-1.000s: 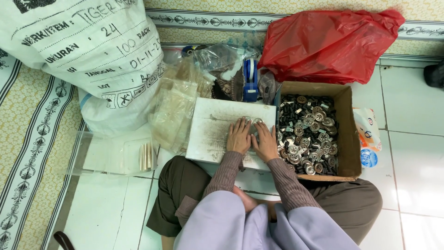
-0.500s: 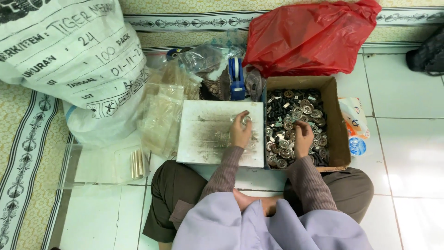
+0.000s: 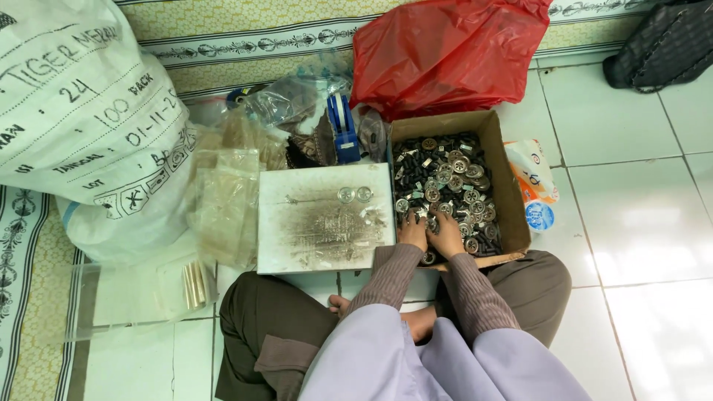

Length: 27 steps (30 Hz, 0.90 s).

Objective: Sorting and packaging small metal components into plastic bags while sitting on the floor.

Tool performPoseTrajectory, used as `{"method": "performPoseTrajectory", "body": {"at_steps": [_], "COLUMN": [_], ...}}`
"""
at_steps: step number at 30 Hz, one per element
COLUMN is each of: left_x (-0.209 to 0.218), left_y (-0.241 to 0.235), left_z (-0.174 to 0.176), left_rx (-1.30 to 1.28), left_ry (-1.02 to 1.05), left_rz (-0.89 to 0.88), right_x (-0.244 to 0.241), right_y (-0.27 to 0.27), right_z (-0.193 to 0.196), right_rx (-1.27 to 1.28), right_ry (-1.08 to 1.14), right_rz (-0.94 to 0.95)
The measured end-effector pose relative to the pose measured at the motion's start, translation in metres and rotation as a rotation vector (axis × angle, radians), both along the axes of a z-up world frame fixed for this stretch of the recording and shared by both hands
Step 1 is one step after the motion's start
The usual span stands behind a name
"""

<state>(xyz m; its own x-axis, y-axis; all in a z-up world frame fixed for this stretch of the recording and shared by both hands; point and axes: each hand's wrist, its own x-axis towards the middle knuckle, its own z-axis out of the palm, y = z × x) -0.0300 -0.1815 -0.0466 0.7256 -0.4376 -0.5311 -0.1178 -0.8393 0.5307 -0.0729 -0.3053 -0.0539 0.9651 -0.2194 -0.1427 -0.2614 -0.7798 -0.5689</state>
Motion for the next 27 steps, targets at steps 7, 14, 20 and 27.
{"method": "performPoseTrajectory", "body": {"at_steps": [7,14,20,27], "left_x": [-0.004,-0.005,-0.002,0.005], "left_y": [-0.009,-0.001,-0.001,-0.004], "left_z": [-0.052,-0.017,-0.001,-0.013], "left_rx": [0.001,-0.086,-0.384,-0.741], "left_ry": [-0.180,-0.129,-0.212,-0.126], "left_rz": [0.041,0.179,0.335,0.512], "right_x": [-0.001,0.004,0.004,0.001], "right_y": [0.010,-0.013,0.000,-0.008], "right_z": [0.033,-0.038,0.031,0.028], "right_rx": [0.167,0.126,0.763,1.222], "right_ry": [0.168,0.015,-0.043,-0.097], "right_rz": [-0.051,-0.049,-0.351,-0.520]}}
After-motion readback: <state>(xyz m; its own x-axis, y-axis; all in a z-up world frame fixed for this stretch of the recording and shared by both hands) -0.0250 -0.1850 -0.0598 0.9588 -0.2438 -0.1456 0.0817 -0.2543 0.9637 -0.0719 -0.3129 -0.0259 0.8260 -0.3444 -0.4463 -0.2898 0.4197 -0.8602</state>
